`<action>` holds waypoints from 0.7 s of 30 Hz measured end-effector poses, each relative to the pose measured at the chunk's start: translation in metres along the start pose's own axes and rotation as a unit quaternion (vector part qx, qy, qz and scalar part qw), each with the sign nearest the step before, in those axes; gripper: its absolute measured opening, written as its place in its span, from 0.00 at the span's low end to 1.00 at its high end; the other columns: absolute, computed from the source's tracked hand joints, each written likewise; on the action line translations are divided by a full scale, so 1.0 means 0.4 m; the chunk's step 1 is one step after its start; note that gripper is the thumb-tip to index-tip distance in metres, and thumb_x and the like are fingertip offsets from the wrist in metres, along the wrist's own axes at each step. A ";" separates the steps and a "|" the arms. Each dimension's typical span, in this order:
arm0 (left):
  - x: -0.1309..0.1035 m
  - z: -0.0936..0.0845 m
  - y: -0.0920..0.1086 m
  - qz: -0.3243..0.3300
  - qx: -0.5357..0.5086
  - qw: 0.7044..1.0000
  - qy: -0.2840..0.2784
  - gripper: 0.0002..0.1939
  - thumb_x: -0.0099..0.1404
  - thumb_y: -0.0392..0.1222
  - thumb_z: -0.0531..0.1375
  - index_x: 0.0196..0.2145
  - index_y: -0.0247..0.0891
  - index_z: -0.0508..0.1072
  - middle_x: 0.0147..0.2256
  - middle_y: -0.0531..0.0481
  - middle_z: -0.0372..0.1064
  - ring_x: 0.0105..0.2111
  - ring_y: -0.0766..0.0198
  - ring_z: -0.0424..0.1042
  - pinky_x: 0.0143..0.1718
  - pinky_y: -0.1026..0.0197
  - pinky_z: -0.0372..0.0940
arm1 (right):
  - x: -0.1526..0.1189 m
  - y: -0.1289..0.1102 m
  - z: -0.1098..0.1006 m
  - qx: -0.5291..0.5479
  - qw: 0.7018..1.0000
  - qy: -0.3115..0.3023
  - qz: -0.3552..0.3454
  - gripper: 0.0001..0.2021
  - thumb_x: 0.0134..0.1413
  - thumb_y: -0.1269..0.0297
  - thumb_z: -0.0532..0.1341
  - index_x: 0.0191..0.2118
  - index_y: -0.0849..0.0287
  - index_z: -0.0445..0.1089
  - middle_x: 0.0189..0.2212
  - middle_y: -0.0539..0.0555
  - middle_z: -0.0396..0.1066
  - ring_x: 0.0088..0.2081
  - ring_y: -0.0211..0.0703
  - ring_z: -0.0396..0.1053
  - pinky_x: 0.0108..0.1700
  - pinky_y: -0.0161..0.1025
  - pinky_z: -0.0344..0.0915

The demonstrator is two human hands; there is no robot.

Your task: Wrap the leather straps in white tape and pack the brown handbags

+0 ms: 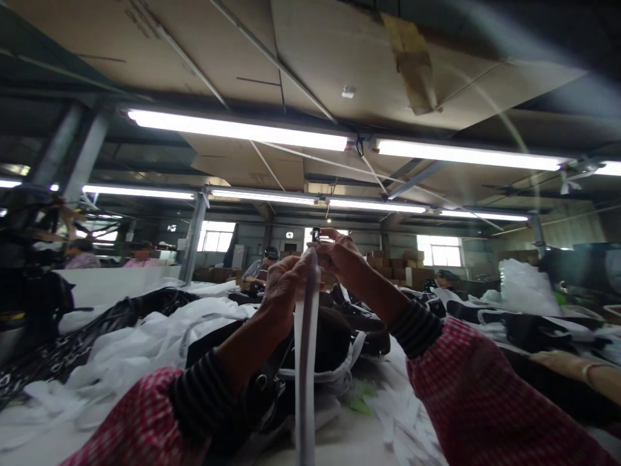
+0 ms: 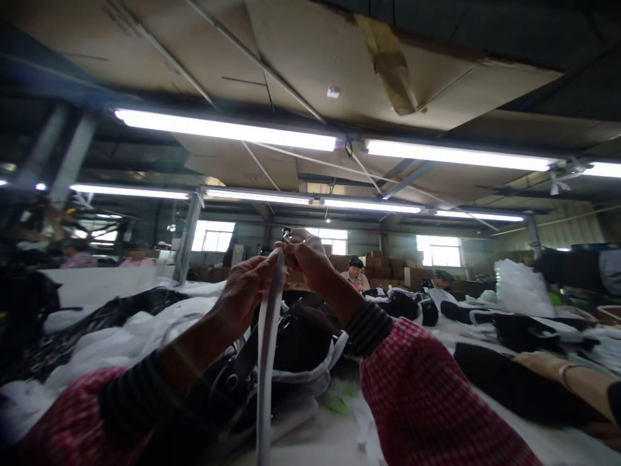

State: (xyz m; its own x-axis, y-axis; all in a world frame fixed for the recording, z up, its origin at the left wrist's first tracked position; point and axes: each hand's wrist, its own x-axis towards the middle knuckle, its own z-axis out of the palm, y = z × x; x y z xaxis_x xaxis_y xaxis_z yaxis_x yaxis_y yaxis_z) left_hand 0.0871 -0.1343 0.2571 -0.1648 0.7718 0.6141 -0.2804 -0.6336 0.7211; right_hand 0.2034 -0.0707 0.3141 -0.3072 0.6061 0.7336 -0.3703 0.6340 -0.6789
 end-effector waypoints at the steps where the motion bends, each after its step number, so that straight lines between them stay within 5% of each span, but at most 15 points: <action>1: -0.010 -0.009 -0.018 -0.007 -0.008 1.000 -0.011 0.15 0.53 0.48 0.72 0.28 0.34 0.74 0.24 0.51 0.72 0.22 0.66 0.72 0.23 0.66 0.66 | -0.015 0.015 -0.001 -0.004 1.000 0.002 -0.005 0.18 0.37 0.66 0.74 0.37 0.56 0.70 0.19 0.43 0.66 0.16 0.29 0.54 0.16 0.28 0.48; 7: -0.022 -0.033 -0.098 -0.046 -0.014 0.999 -0.016 0.14 0.47 0.40 0.73 0.30 0.36 0.75 0.26 0.53 0.74 0.23 0.67 0.72 0.27 0.65 0.69 | -0.053 0.052 -0.018 -0.033 0.999 0.011 0.003 0.17 0.51 0.48 0.70 0.34 0.57 0.70 0.19 0.46 0.67 0.15 0.31 0.56 0.16 0.31 0.48; 14: -0.010 -0.027 -0.113 -0.064 -0.041 0.997 -0.029 0.18 0.48 0.44 0.75 0.34 0.35 0.77 0.27 0.48 0.78 0.25 0.63 0.76 0.25 0.68 0.66 | -0.062 0.069 -0.057 -0.093 0.994 0.036 0.044 0.20 0.51 0.45 0.70 0.28 0.59 0.73 0.23 0.51 0.70 0.21 0.34 0.62 0.18 0.30 0.50; 18: -0.020 -0.029 -0.115 -0.041 -0.049 0.998 -0.017 0.18 0.47 0.43 0.76 0.33 0.34 0.77 0.28 0.48 0.78 0.25 0.65 0.75 0.26 0.67 0.68 | -0.130 0.111 -0.064 -0.046 0.995 0.004 0.084 0.18 0.54 0.43 0.68 0.36 0.55 0.76 0.33 0.52 0.75 0.29 0.39 0.70 0.24 0.31 0.63; 21: -0.013 -0.035 -0.096 -0.028 -0.049 0.998 0.029 0.15 0.50 0.41 0.74 0.34 0.36 0.76 0.27 0.51 0.77 0.25 0.65 0.74 0.25 0.66 0.69 | -0.218 0.172 -0.025 0.036 0.988 -0.076 0.131 0.17 0.55 0.42 0.68 0.43 0.47 0.76 0.42 0.49 0.78 0.40 0.44 0.76 0.37 0.38 0.73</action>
State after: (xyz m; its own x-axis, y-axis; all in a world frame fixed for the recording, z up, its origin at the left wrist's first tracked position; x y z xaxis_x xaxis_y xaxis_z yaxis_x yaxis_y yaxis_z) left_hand 0.0854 -0.1132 0.2215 -0.1994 0.8097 0.5519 -0.3814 -0.5829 0.7174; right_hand 0.2136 -0.0751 0.2031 -0.5270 0.6622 0.5327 -0.3202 0.4259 -0.8462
